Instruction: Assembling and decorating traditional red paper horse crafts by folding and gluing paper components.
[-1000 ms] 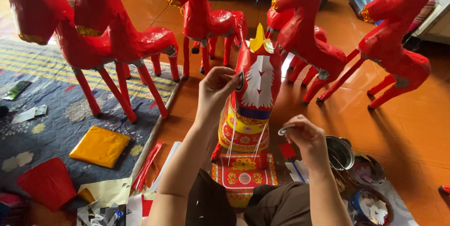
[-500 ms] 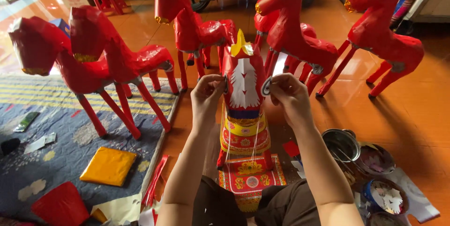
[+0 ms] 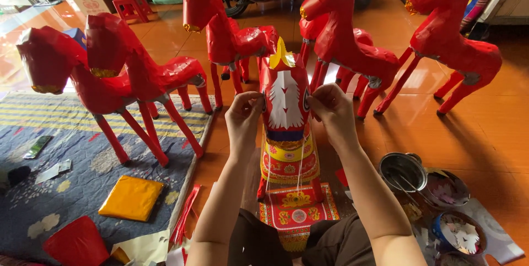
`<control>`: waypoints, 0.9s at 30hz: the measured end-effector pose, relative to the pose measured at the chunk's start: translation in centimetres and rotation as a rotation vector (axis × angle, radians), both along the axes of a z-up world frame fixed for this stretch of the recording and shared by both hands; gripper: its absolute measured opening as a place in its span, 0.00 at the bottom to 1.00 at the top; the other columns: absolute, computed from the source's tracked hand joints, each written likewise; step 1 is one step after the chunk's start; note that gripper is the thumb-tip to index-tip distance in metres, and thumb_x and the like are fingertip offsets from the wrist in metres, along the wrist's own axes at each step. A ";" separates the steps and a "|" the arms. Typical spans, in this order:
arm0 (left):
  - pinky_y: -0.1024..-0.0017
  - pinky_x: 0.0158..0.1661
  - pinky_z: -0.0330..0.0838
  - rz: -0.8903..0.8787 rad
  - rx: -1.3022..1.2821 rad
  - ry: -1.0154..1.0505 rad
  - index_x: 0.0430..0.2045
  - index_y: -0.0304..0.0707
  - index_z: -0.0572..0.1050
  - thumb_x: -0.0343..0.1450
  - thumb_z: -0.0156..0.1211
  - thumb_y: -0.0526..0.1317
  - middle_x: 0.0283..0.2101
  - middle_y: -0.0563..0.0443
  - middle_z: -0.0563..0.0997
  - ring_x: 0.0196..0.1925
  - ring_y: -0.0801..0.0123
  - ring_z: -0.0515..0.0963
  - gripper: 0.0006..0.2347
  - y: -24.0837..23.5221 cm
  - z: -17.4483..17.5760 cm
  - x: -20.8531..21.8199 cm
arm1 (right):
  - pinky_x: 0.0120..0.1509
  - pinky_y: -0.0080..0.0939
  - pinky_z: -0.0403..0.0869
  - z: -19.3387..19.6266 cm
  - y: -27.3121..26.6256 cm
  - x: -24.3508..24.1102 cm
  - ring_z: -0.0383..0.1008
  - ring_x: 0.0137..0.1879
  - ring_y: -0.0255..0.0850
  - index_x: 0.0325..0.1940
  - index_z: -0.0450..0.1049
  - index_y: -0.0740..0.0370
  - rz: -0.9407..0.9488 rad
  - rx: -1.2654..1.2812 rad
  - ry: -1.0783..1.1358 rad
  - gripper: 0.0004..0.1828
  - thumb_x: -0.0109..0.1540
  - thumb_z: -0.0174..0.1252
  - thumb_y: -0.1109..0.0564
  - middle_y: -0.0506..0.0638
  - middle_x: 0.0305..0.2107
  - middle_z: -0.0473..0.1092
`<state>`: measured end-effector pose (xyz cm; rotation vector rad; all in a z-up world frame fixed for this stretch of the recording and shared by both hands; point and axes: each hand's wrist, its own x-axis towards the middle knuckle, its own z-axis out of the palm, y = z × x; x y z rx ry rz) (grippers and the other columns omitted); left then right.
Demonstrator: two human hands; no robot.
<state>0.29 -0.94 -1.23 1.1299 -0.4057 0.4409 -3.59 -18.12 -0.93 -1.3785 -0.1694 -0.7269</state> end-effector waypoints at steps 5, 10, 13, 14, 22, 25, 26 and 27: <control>0.82 0.31 0.65 0.112 0.066 -0.074 0.32 0.35 0.79 0.68 0.64 0.31 0.26 0.50 0.72 0.29 0.79 0.68 0.03 0.2 -0.3 -0.2 | 0.25 0.28 0.64 0.2 0.3 -0.5 0.65 0.23 0.34 0.35 0.74 0.67 -0.021 -0.046 -0.001 0.04 0.58 0.60 0.70 0.54 0.19 0.67; 0.78 0.32 0.67 0.421 0.331 -0.352 0.39 0.38 0.81 0.69 0.61 0.27 0.35 0.48 0.72 0.33 0.74 0.70 0.09 0.7 -2.2 -0.3 | 0.40 0.32 0.71 -0.7 0.0 -0.3 0.70 0.40 0.34 0.38 0.75 0.66 -0.148 -0.113 -0.196 0.07 0.59 0.59 0.73 0.52 0.32 0.70; 0.71 0.39 0.75 0.457 0.405 -0.464 0.45 0.33 0.79 0.72 0.55 0.26 0.41 0.39 0.76 0.40 0.60 0.79 0.11 0.5 -1.1 -2.2 | 0.51 0.36 0.72 -1.2 0.9 0.2 0.69 0.50 0.37 0.43 0.75 0.67 -0.130 -0.101 -0.315 0.08 0.61 0.57 0.72 0.53 0.42 0.67; 0.71 0.39 0.75 0.456 0.407 -0.464 0.45 0.33 0.79 0.72 0.55 0.26 0.41 0.39 0.76 0.40 0.60 0.79 0.11 0.5 -1.3 -2.3 | 0.51 0.36 0.72 -1.3 1.0 0.2 0.69 0.50 0.37 0.43 0.75 0.67 -0.131 -0.099 -0.313 0.08 0.61 0.57 0.72 0.53 0.42 0.67; 0.64 0.44 0.75 0.481 0.497 -0.578 0.49 0.31 0.76 0.74 0.45 0.28 0.45 0.37 0.75 0.46 0.49 0.78 0.13 0.5 -2.5 -1.6 | 0.59 0.43 0.69 -2.6 1.6 1.2 0.67 0.55 0.38 0.49 0.71 0.67 -0.035 -0.060 -0.362 0.10 0.64 0.55 0.69 0.52 0.48 0.65; 0.65 0.45 0.75 0.503 0.511 -0.604 0.49 0.29 0.76 0.75 0.44 0.28 0.45 0.37 0.75 0.47 0.49 0.77 0.13 0.4 -2.9 -1.3 | 0.59 0.44 0.70 -3.1 1.5 1.6 0.68 0.56 0.40 0.50 0.71 0.68 -0.022 -0.048 -0.364 0.10 0.64 0.54 0.70 0.53 0.49 0.64; 0.65 0.45 0.75 0.503 0.513 -0.603 0.49 0.29 0.76 0.75 0.44 0.28 0.45 0.37 0.75 0.47 0.49 0.77 0.13 0.4 -3.0 -1.3 | 0.59 0.44 0.70 -3.1 1.5 1.6 0.68 0.56 0.40 0.50 0.71 0.68 -0.021 -0.046 -0.362 0.10 0.64 0.54 0.70 0.53 0.49 0.64; 0.65 0.46 0.74 0.512 0.519 -0.609 0.49 0.29 0.76 0.75 0.43 0.28 0.45 0.37 0.75 0.47 0.50 0.77 0.13 0.3 -3.0 -1.3 | 0.60 0.44 0.69 -3.1 1.5 1.5 0.68 0.56 0.40 0.50 0.71 0.68 -0.016 -0.045 -0.361 0.10 0.64 0.54 0.69 0.53 0.49 0.64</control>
